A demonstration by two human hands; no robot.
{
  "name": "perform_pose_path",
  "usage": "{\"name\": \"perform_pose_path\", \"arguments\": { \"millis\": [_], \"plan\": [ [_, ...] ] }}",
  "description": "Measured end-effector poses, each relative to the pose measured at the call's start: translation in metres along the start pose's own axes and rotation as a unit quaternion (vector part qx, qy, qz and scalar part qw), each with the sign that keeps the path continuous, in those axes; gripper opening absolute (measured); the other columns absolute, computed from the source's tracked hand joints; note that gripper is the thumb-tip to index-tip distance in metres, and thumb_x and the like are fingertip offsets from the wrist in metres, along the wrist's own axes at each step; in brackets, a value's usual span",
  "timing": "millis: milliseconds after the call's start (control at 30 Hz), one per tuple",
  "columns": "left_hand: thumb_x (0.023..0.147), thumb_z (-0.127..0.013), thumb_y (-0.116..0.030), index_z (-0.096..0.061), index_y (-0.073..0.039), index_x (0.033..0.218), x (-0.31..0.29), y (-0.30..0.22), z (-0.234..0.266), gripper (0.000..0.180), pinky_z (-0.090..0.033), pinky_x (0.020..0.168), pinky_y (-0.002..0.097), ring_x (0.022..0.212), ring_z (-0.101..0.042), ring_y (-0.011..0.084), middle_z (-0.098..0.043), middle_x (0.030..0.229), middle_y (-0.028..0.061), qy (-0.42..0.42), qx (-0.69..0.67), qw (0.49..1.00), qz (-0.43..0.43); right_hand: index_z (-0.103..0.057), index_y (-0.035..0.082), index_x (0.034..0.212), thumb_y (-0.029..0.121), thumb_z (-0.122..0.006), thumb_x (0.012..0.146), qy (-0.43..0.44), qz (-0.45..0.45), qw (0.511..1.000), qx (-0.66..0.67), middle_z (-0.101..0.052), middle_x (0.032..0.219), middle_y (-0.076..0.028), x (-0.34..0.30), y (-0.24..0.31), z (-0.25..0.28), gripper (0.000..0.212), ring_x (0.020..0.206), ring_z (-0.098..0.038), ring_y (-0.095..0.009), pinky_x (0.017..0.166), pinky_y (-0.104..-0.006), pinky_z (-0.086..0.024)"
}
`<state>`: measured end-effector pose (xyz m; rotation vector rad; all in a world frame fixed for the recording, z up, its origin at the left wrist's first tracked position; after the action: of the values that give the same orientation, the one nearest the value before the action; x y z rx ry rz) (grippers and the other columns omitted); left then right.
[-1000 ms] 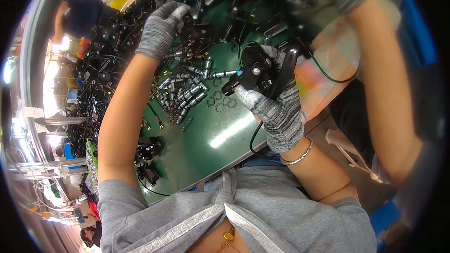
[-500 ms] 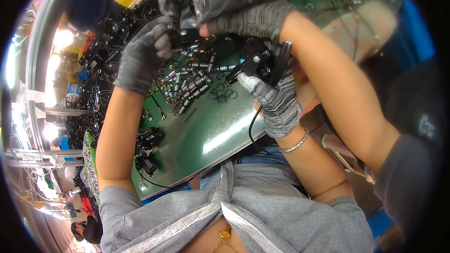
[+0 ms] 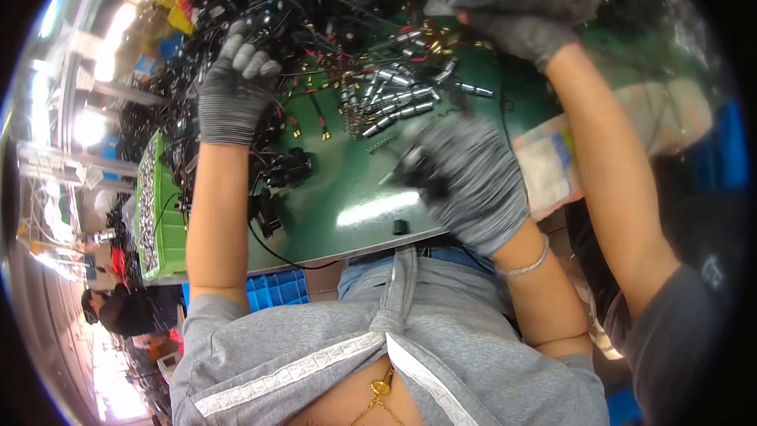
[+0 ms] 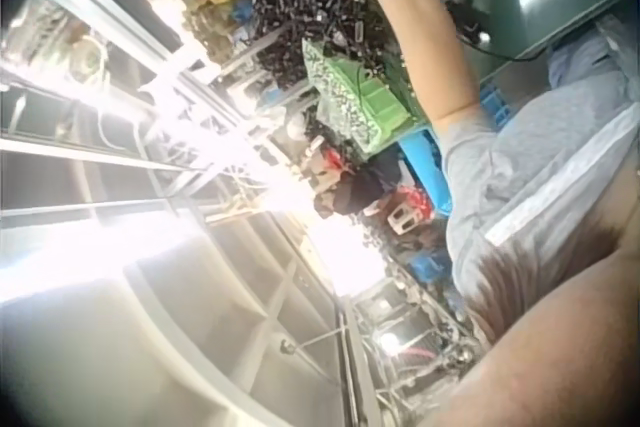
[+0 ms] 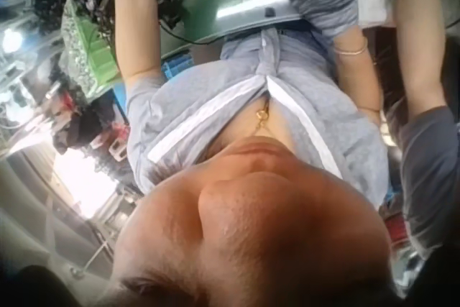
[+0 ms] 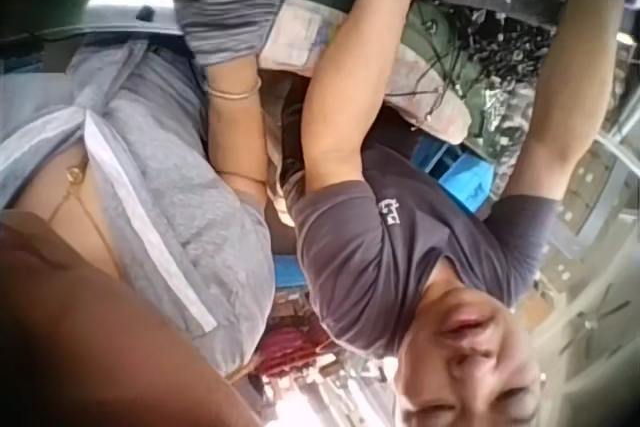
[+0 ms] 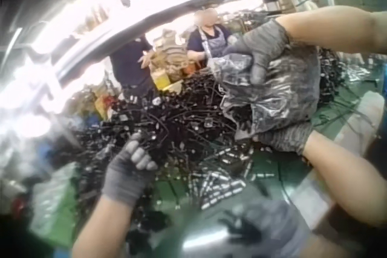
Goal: The recorder is seen assembling black plastic connectors onto wire harness components at a factory manual workstation.
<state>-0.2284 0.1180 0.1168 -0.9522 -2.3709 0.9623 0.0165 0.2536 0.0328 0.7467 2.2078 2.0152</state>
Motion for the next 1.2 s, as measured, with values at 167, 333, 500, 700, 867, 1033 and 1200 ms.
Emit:
{"name": "perform_pose_path", "arguments": {
  "millis": [167,333,500,700,867,1033,1200],
  "plan": [
    [0.095,-0.052,-0.011,-0.057,-0.007,0.114,-0.011,-0.002,0.029,0.021,-0.042,0.064,0.032,0.058,-0.041,0.0135,-0.044,0.064,-0.0013,0.002,-0.063,0.998,-0.023,-0.061,0.021,0.12,0.013,-0.056,0.083,0.259,0.133,0.827,-0.481,-0.06,0.11,-0.007,-0.022,0.006,-0.118,0.039,0.101,-0.058,-0.028,0.08,-0.0361,-0.053],
    [0.093,-0.053,-0.01,-0.055,-0.004,0.114,-0.041,-0.036,0.004,0.022,-0.041,0.068,0.0323,0.06,-0.041,0.0125,-0.038,0.064,-0.0027,0.045,-0.052,0.997,-0.026,-0.06,0.021,0.122,0.016,-0.051,0.087,0.19,0.145,0.807,-0.54,-0.058,0.115,-0.007,-0.017,0.001,-0.117,0.037,0.095,-0.059,-0.026,0.076,-0.0364,-0.053],
    [0.094,-0.046,-0.008,-0.047,-0.013,0.076,-0.07,-0.091,-0.001,0.019,-0.038,0.069,0.0331,0.058,-0.039,0.0128,-0.039,0.062,-0.0026,0.055,0.013,0.988,-0.14,-0.06,0.022,0.123,0.016,-0.052,0.088,0.182,0.134,0.79,-0.569,-0.057,0.113,-0.006,-0.014,-0.002,-0.116,0.036,0.095,-0.058,-0.025,0.077,-0.0353,-0.054],
    [0.095,-0.043,-0.009,-0.041,-0.014,0.067,-0.087,-0.12,0.015,0.029,-0.038,0.07,0.033,0.06,-0.038,0.0134,-0.035,0.061,-0.0022,0.008,0.021,0.967,-0.254,-0.058,0.023,0.123,0.016,-0.053,0.088,0.205,0.143,0.773,-0.583,-0.054,0.118,-0.004,0.001,-0.006,-0.116,0.036,0.099,-0.057,-0.024,0.08,-0.0362,-0.054],
    [0.098,-0.043,-0.013,-0.056,-0.008,0.1,-0.072,-0.113,0.038,0.014,-0.042,0.069,0.0356,0.062,-0.044,0.0162,-0.046,0.066,0.0007,0.086,-0.036,0.969,-0.23,-0.058,0.015,0.123,0.009,-0.068,0.072,0.131,0.168,0.768,-0.603,-0.056,0.115,-0.01,0.029,-0.001,-0.092,0.052,0.103,-0.056,-0.029,0.089,-0.0392,-0.05],
    [0.097,-0.043,-0.013,-0.056,-0.008,0.093,-0.086,-0.139,0.025,0.015,-0.041,0.068,0.0356,0.06,-0.044,0.0156,-0.046,0.064,0.0002,0.1,-0.021,0.956,-0.275,-0.058,0.012,0.118,0.001,-0.072,0.066,0.075,0.202,0.819,-0.532,-0.057,0.106,-0.01,0.034,0.018,-0.068,0.055,0.095,-0.059,-0.028,0.083,-0.0351,-0.052],
    [0.096,-0.046,-0.013,-0.056,-0.009,0.089,-0.108,-0.172,-0.013,0.013,-0.04,0.069,0.0339,0.056,-0.042,0.0127,-0.043,0.057,-0.0043,0.181,-0.026,0.948,-0.259,-0.056,0.011,0.116,-0.001,-0.069,0.065,0.01,0.216,0.867,-0.449,-0.057,0.107,-0.011,0.036,0.04,-0.037,0.054,0.093,-0.061,-0.028,0.082,-0.0334,-0.053]
  ]
}}
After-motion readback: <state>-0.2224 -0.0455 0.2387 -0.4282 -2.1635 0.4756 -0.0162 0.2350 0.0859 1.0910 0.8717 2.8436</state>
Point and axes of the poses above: each hand's wrist, its own x-axis towards the middle knuckle, its own z-axis out of the back of the hand, y = z × x, the point moved 9 cm from there along x, towards the middle knuckle
